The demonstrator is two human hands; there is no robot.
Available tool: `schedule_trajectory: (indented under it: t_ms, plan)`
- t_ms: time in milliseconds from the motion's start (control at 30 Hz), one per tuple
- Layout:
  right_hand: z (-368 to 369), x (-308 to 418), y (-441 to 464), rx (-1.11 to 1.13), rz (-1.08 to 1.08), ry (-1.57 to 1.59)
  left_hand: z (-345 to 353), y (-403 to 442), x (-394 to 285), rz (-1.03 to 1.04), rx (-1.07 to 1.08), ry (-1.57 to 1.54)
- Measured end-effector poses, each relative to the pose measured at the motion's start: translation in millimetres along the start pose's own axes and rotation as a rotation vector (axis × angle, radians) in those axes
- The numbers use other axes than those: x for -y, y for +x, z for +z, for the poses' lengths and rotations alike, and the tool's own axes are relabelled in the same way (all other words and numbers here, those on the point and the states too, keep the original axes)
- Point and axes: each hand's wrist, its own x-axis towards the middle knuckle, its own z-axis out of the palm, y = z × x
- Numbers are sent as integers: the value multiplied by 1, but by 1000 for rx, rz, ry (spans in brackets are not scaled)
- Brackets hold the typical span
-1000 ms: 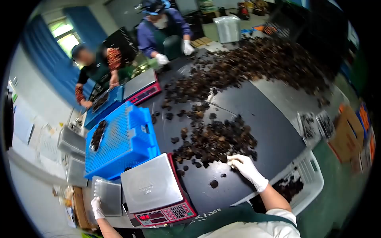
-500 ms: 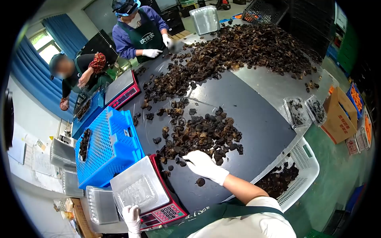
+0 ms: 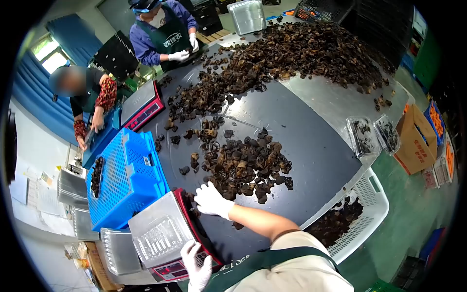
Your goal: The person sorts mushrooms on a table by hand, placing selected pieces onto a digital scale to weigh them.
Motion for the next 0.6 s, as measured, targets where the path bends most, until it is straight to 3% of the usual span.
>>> schedule_trajectory:
  t_ms: [133, 233, 333, 367, 433, 467, 600]
  plan:
    - [-28, -4, -78, -87, -204, 128, 57, 4, -1, -120, 65, -63]
    - [-62, -11, -117, -74, -220, 180, 88, 17, 3, -182, 83, 13]
    - [-82, -27, -136, -214, -50, 217, 116, 31, 23, -171, 132, 99]
    - [-86, -38, -139, -162, 45, 182, 124, 36, 27, -194, 146, 112]
    - [-89, -40, -143, -297, 317, 38, 133, 56, 25, -225, 179, 153]
    - [-77, -46, -146, -198, 423, 2, 136, 65, 23, -202, 190, 181]
    - [-72, -24, -151, -86, 210, 112, 144, 67, 40, -58, 331, 254]
